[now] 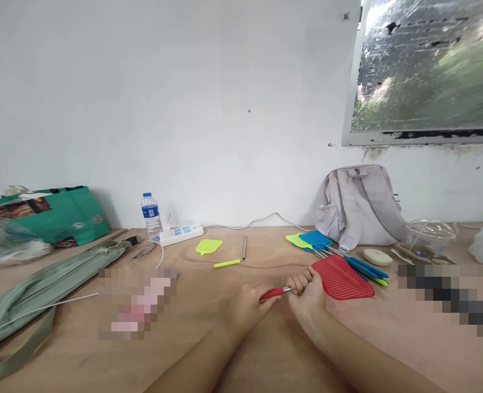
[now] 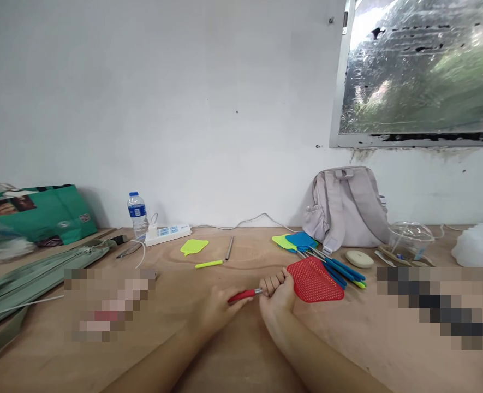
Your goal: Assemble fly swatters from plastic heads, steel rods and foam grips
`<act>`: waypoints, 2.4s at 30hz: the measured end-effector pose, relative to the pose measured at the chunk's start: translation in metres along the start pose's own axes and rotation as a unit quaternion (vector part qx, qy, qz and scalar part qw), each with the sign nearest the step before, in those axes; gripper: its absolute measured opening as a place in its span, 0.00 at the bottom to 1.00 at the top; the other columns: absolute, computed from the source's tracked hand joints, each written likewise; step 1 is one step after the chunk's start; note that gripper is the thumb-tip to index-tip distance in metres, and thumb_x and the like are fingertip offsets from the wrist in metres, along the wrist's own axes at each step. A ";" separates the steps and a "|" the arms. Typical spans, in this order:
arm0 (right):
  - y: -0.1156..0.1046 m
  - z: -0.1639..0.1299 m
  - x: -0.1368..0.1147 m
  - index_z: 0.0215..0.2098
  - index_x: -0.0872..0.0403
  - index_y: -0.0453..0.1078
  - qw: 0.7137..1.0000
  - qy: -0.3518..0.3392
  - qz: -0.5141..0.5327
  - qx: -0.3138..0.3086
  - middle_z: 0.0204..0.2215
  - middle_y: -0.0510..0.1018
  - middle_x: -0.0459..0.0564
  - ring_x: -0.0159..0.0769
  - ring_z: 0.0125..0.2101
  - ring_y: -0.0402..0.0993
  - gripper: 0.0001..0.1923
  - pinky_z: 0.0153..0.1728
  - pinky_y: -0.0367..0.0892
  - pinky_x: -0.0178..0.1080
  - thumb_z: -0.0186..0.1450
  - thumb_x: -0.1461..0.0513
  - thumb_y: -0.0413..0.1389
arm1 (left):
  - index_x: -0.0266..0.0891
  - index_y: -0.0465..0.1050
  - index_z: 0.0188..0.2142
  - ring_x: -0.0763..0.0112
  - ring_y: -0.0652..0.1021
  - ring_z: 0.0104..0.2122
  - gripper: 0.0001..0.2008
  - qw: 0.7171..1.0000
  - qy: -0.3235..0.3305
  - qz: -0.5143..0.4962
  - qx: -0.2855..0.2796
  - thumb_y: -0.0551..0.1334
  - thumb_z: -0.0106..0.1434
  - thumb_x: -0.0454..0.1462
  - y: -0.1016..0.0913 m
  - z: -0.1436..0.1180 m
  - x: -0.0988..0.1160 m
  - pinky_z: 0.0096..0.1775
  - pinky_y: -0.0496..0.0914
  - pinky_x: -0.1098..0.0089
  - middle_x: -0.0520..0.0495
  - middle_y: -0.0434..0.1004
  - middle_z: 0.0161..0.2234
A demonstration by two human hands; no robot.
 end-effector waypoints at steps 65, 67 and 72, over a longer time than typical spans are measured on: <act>0.046 -0.029 0.035 0.35 0.52 0.66 0.662 -0.115 -0.625 -0.397 0.30 0.75 0.47 0.35 0.30 0.69 0.12 0.31 0.59 0.35 0.61 0.56 0.44 | 0.32 0.70 0.29 0.67 0.76 0.27 0.16 0.722 -0.172 -0.641 0.197 0.65 0.46 0.44 0.007 0.023 -0.069 0.33 0.69 0.66 0.46 0.75 0.23; 0.049 -0.029 0.035 0.37 0.52 0.66 0.658 -0.117 -0.626 -0.402 0.32 0.75 0.48 0.36 0.32 0.69 0.13 0.32 0.59 0.36 0.62 0.56 0.43 | 0.32 0.70 0.29 0.67 0.76 0.27 0.16 0.716 -0.177 -0.644 0.202 0.65 0.45 0.44 0.005 0.023 -0.070 0.33 0.69 0.67 0.46 0.75 0.23; 0.059 -0.032 0.036 0.41 0.52 0.66 0.656 -0.109 -0.616 -0.422 0.36 0.75 0.49 0.37 0.34 0.70 0.15 0.35 0.60 0.37 0.63 0.56 0.42 | 0.32 0.70 0.29 0.68 0.76 0.26 0.17 0.707 -0.199 -0.645 0.213 0.66 0.45 0.44 0.002 0.020 -0.071 0.31 0.70 0.68 0.45 0.75 0.24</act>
Point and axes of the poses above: each hand's wrist, its own z-axis towards the middle knuckle, its own y-axis out of the palm, x = y × z, the point moved 7 cm from there along z, towards the middle knuckle
